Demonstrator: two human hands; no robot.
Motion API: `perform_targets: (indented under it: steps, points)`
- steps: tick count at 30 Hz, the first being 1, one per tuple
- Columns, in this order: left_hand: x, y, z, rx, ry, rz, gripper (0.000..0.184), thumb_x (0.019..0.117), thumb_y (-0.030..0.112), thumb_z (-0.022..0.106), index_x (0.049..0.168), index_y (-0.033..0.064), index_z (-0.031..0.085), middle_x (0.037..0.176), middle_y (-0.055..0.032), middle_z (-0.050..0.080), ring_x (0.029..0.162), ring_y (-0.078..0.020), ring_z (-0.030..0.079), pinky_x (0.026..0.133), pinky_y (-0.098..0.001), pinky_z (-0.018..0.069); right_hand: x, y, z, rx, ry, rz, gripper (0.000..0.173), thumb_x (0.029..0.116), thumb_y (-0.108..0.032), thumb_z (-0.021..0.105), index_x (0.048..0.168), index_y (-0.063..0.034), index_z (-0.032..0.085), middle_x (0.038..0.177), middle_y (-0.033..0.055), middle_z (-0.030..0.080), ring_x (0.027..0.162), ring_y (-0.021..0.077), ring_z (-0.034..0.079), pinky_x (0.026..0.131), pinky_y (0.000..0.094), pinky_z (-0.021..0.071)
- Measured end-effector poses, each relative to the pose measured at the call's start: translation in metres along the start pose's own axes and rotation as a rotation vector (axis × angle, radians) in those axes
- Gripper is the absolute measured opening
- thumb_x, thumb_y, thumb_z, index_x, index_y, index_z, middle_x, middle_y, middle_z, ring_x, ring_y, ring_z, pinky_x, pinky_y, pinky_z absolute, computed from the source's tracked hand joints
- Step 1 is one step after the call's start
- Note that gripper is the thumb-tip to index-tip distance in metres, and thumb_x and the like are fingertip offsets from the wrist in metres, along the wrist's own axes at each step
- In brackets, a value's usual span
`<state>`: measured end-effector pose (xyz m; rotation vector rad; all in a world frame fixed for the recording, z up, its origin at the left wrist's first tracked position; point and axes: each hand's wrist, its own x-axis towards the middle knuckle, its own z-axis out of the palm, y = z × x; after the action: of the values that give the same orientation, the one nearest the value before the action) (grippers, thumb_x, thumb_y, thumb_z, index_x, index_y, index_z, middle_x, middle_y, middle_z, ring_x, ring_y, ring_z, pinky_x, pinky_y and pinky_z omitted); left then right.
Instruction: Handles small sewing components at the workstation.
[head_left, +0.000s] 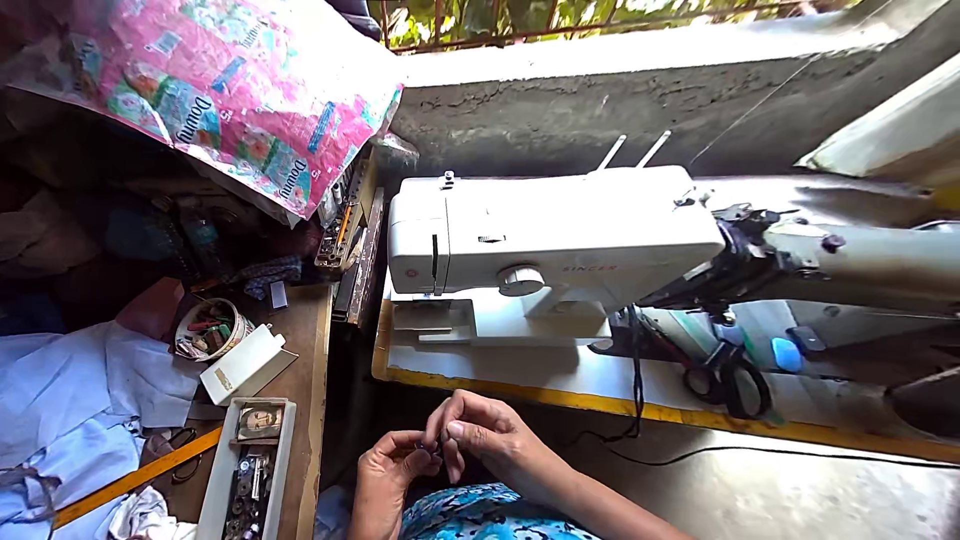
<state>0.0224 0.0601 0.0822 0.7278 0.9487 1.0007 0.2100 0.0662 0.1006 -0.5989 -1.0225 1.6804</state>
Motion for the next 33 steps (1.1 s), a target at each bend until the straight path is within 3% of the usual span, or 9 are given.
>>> perform_targets:
  steps: [2,6,11,15,18,21,24,28,33]
  points:
    - [-0.001,0.002,-0.001,-0.022,-0.027,0.006,0.018,0.0858,-0.005,0.074,0.103,-0.0015,0.074,0.092,-0.0093,0.076,0.078,-0.0157,0.075,0.074,-0.031,0.0639,0.0,0.0,0.003,0.01,0.059,0.048,0.013,0.1046,-0.015,0.051,0.099,-0.0135,0.063,0.088,-0.0032,0.07,0.072,0.005,0.067,0.066,0.0229,0.0571]
    - [-0.004,0.013,-0.003,-0.157,-0.012,-0.004,0.015,0.0872,0.0,0.075,0.102,0.0027,0.073,0.095,-0.0104,0.077,0.079,-0.014,0.075,0.073,-0.0262,0.063,-0.004,0.004,0.005,-0.014,0.222,0.113,0.013,0.103,-0.011,0.049,0.096,-0.0145,0.059,0.075,-0.0079,0.062,0.062,0.0014,0.06,0.059,0.0194,0.0532]
    - [-0.005,0.022,-0.01,-0.111,-0.057,0.085,0.02,0.0831,0.007,0.081,0.101,0.0046,0.075,0.097,-0.0101,0.077,0.079,-0.0143,0.076,0.073,-0.0264,0.0636,-0.002,-0.001,0.009,-0.21,0.2,0.11,0.011,0.1056,-0.012,0.047,0.1,-0.0108,0.057,0.073,-0.0088,0.058,0.059,-0.0006,0.057,0.057,0.0175,0.0523]
    - [-0.005,0.029,-0.012,-0.04,-0.079,0.149,0.019,0.0832,0.005,0.08,0.102,0.0058,0.076,0.094,-0.0079,0.077,0.076,-0.0136,0.075,0.072,-0.0271,0.0641,-0.003,-0.005,0.012,-0.554,0.026,0.174,0.022,0.105,-0.018,0.053,0.116,-0.0012,0.062,0.082,-0.0005,0.06,0.062,0.0004,0.057,0.059,0.0177,0.0512]
    - [-0.004,0.032,-0.013,-0.04,-0.078,0.168,0.019,0.0831,0.005,0.081,0.102,0.0055,0.075,0.094,-0.0084,0.077,0.076,-0.0138,0.075,0.071,-0.0273,0.0641,-0.004,-0.006,0.01,-0.638,-0.017,0.166,0.019,0.1029,-0.018,0.058,0.107,-0.0008,0.065,0.081,0.0012,0.063,0.063,-0.0011,0.057,0.061,0.0147,0.0498]
    - [-0.004,0.033,-0.017,-0.05,-0.089,0.147,0.019,0.0839,0.007,0.08,0.102,0.0049,0.075,0.096,-0.0087,0.077,0.077,-0.0138,0.075,0.072,-0.0271,0.0639,-0.006,-0.009,0.007,-0.59,-0.002,0.097,0.016,0.1017,-0.017,0.06,0.099,-0.0027,0.066,0.084,-0.0016,0.063,0.067,-0.004,0.057,0.063,0.0121,0.0495]
    - [-0.007,0.033,-0.019,-0.06,-0.113,0.066,0.019,0.0855,0.008,0.079,0.103,0.0043,0.074,0.096,-0.0092,0.077,0.077,-0.0139,0.075,0.072,-0.0272,0.0636,-0.007,-0.012,0.005,-0.525,-0.018,0.013,0.016,0.1005,-0.018,0.062,0.096,-0.0029,0.067,0.096,-0.0002,0.057,0.078,-0.0035,0.056,0.068,0.0111,0.0501]
    - [-0.012,0.027,-0.012,-0.026,-0.156,-0.013,0.015,0.0876,0.009,0.077,0.102,0.0091,0.074,0.094,-0.0029,0.077,0.077,-0.0112,0.074,0.071,-0.0272,0.0635,-0.001,-0.019,0.011,-0.384,-0.127,-0.005,0.015,0.1025,-0.016,0.057,0.097,-0.0043,0.065,0.117,0.0023,0.061,0.087,-0.0009,0.064,0.072,0.0167,0.0572]
    - [-0.012,0.017,-0.008,-0.177,-0.235,-0.004,0.018,0.0869,0.019,0.079,0.104,0.0132,0.077,0.094,-0.0045,0.077,0.079,-0.0116,0.074,0.071,-0.0275,0.0628,0.003,-0.012,0.016,-0.025,-0.123,0.072,0.01,0.105,-0.014,0.053,0.102,-0.0129,0.062,0.096,-0.0027,0.071,0.073,0.0023,0.066,0.064,0.0203,0.056]
